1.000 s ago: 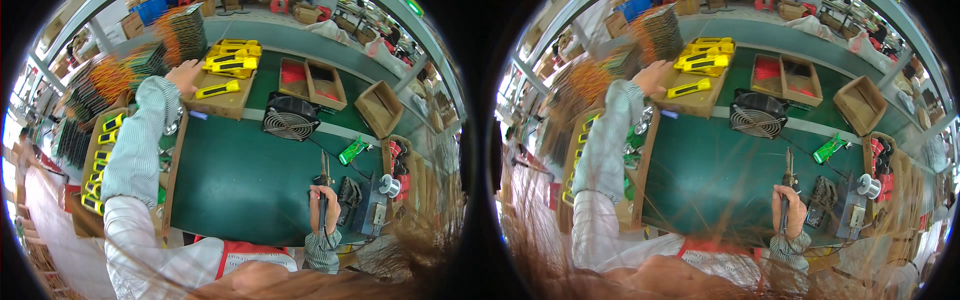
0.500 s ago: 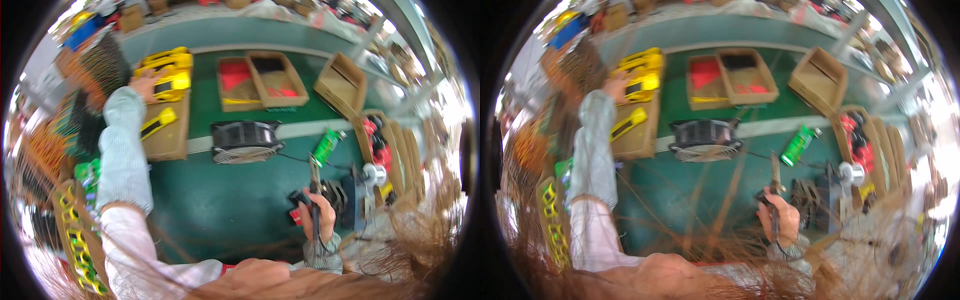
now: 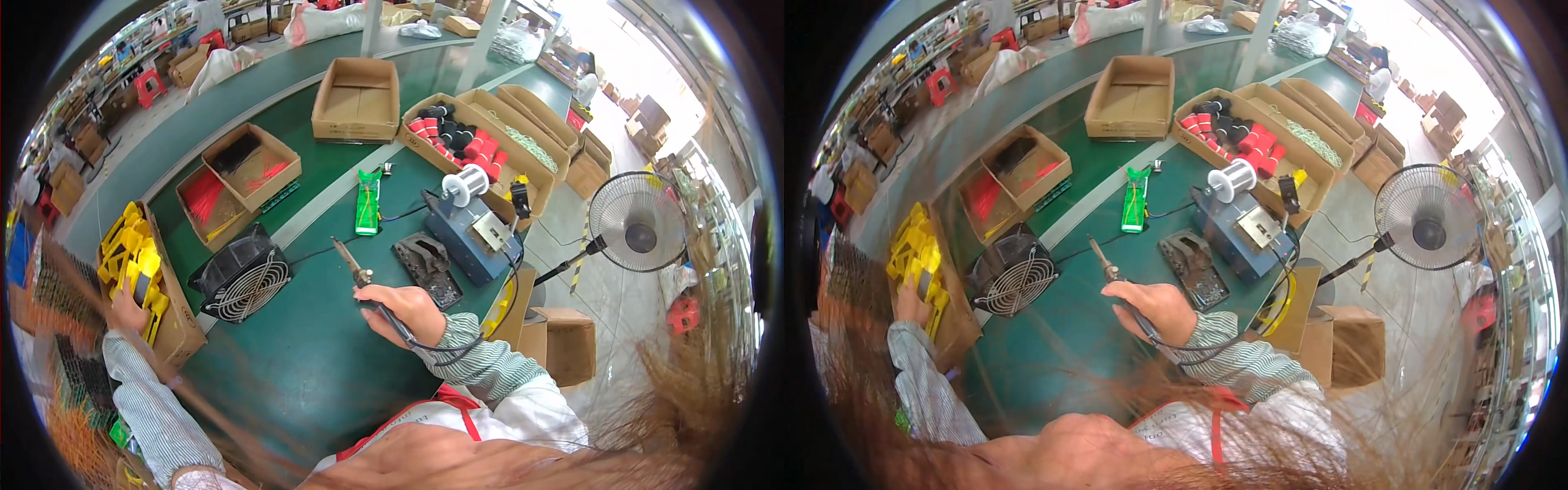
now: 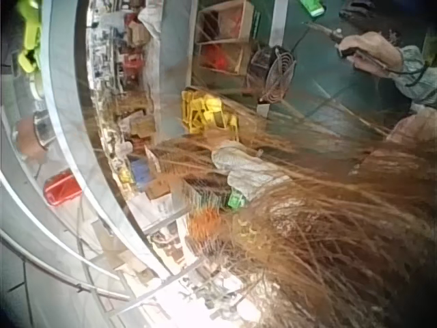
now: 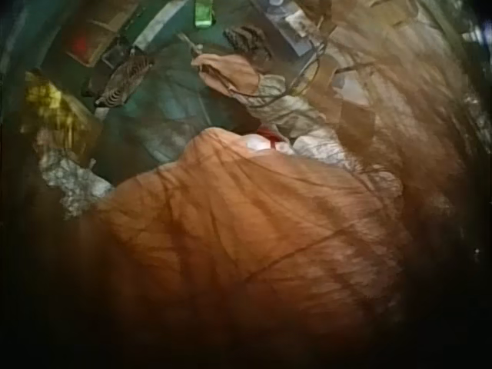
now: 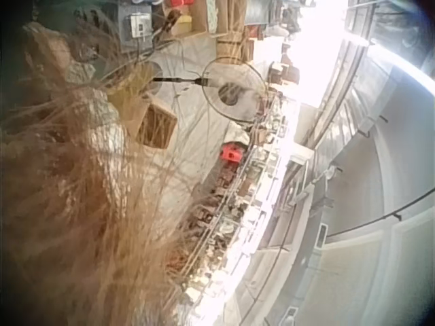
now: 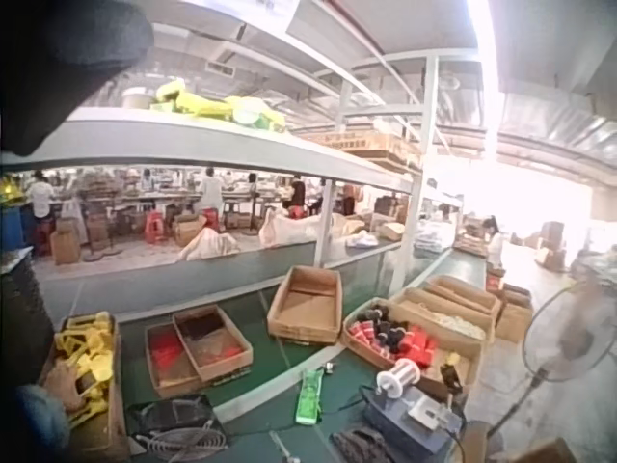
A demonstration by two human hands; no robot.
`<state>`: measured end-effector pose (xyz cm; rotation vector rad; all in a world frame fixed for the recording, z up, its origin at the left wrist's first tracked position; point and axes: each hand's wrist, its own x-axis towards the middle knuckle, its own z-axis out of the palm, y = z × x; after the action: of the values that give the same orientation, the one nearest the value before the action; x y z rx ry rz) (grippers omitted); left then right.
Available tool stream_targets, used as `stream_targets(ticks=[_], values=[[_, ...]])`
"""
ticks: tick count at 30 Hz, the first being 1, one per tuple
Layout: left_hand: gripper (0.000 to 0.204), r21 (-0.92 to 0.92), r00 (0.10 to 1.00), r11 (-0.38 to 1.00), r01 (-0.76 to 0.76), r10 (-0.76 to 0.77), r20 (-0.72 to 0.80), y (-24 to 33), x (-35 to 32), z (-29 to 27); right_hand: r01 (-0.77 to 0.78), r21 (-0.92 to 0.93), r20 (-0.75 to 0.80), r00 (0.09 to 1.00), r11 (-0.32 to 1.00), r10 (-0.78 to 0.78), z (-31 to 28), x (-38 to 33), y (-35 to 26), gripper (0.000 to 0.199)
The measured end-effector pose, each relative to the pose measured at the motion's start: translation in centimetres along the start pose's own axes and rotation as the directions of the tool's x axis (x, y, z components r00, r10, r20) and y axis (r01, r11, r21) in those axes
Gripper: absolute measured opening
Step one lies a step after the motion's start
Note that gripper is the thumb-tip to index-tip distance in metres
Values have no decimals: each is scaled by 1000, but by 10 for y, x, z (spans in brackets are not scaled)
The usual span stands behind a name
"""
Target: Assembling electronic flashlights by soldering components to a circuit board and fitting them into plastic casings.
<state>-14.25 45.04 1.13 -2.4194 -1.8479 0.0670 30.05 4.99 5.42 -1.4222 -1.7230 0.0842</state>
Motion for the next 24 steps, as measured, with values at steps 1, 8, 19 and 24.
stream_targets(ticks=[1,8,19,24], values=[[87,12,1000,1000,1,-1,16,15,-8,-8,-6,-7,-18,1000,1000,6,-2,-3,-1,40],[80,-79,973,990,-113,94,-213,13,-64,-22,39,24,-11,999,999,-39,-18,-20,0,43],[69,-127,864,915,-383,306,-401,57,-210,-150,59,135,-13,998,989,-58,-26,-41,-8,40],[75,-68,845,884,-463,418,-333,160,-310,-133,91,113,-53,995,989,-85,-28,-51,-20,43]])
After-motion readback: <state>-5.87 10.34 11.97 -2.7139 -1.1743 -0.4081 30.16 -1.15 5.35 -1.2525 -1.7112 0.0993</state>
